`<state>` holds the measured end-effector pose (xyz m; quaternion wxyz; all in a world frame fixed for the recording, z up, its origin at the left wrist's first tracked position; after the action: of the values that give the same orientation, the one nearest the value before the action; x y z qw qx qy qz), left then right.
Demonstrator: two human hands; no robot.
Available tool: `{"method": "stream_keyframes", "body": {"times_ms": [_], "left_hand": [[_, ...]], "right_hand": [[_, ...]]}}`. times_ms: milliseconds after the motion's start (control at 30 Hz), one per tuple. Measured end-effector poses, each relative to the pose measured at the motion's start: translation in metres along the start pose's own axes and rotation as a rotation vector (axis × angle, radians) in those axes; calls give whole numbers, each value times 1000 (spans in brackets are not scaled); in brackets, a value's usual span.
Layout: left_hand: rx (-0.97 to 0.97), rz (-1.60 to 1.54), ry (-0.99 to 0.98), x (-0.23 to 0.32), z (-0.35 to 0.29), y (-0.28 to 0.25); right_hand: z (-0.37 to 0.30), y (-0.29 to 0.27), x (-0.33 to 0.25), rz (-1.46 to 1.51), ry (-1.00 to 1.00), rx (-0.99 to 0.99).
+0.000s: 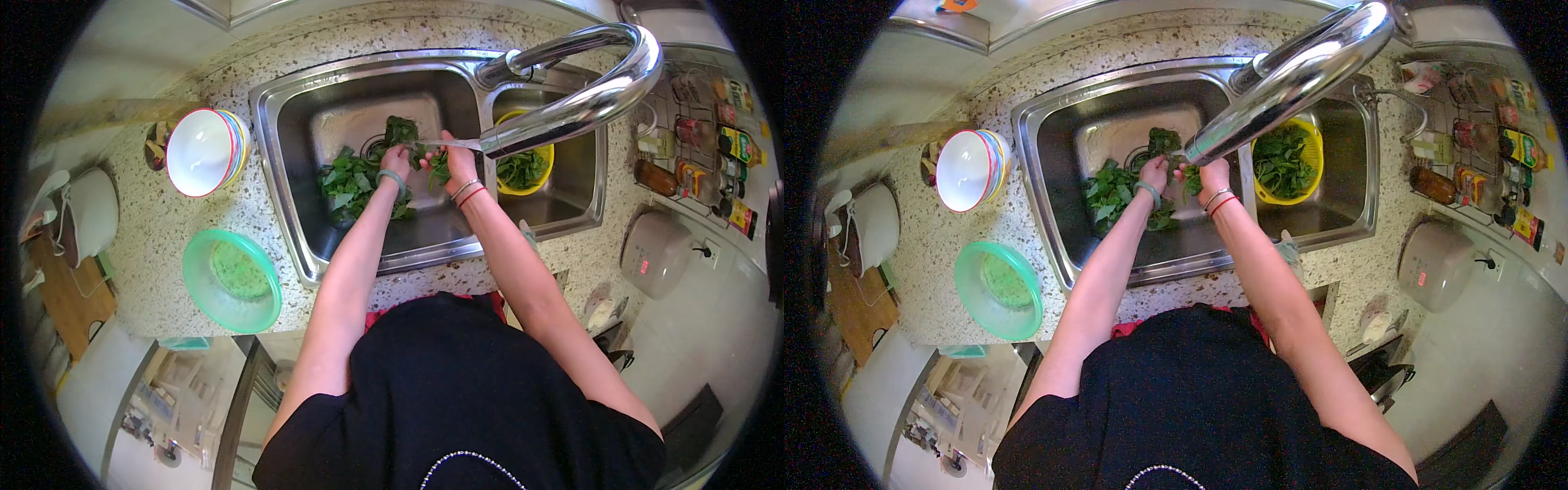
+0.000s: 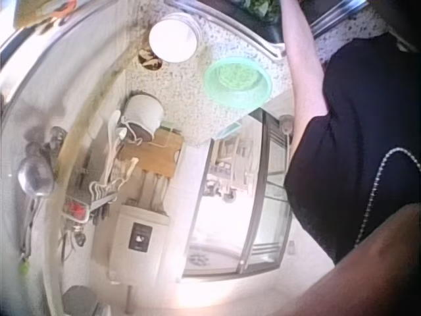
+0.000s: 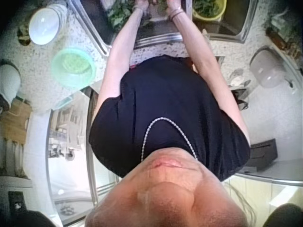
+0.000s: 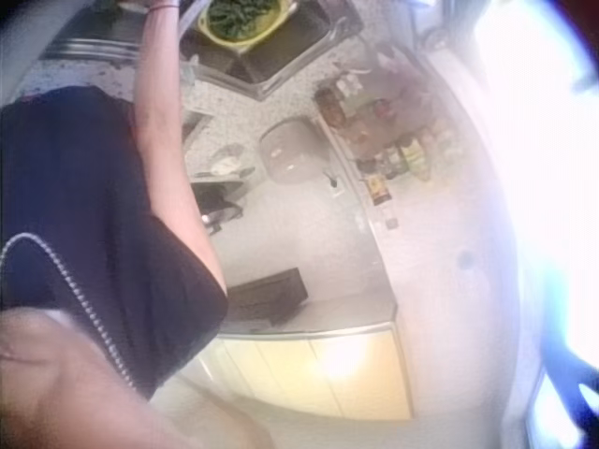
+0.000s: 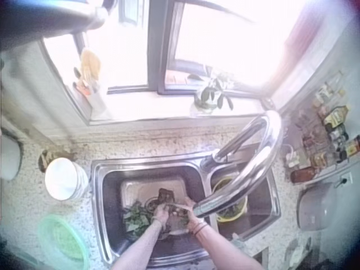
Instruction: The person washes leafy green vegetables under running tap water in a double-basin stainless steel sink. They handle the greens by hand, rinsing them and placing the cleaned leaves into a yellow colander in the adjacent basin. The process continues until the colander is filled with washed greens.
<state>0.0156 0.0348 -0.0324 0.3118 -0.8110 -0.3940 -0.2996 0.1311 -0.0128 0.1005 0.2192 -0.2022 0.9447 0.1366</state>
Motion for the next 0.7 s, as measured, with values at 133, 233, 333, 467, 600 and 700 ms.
{"method": "stream_keyframes", "body": {"times_ms": [133,233,333,467,600,700], "left_hand": [[191,-90,195,38,-9,-22],[292,48,251,44,-29,-15],[194,-3,207,52,-17,-15],[107,69,182,16,21,-12],[144,-125,303,63,-31,-27],[192,-305,414,90,-82,-43]], "right_hand": [[17,10,-7,15,-8,-59],[11,-9,0,-5,31,-2],[-2,-13,-2,-31,37,5],[-1,-6,-5,-108,40,-40],[-1,-6,-5,-152,33,-139],[3,-5,1,-205,-111,-156]]}}
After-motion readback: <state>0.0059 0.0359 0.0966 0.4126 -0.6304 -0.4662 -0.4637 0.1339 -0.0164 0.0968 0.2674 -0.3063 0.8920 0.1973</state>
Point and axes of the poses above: each hand's wrist, its own z-axis towards the middle knuckle, its own y-axis out of the palm, x = y × z, the point moved 5 cm from there along z, towards the middle knuckle, and after that the axes turned 5 degrees about x, right-handed, at the moved point
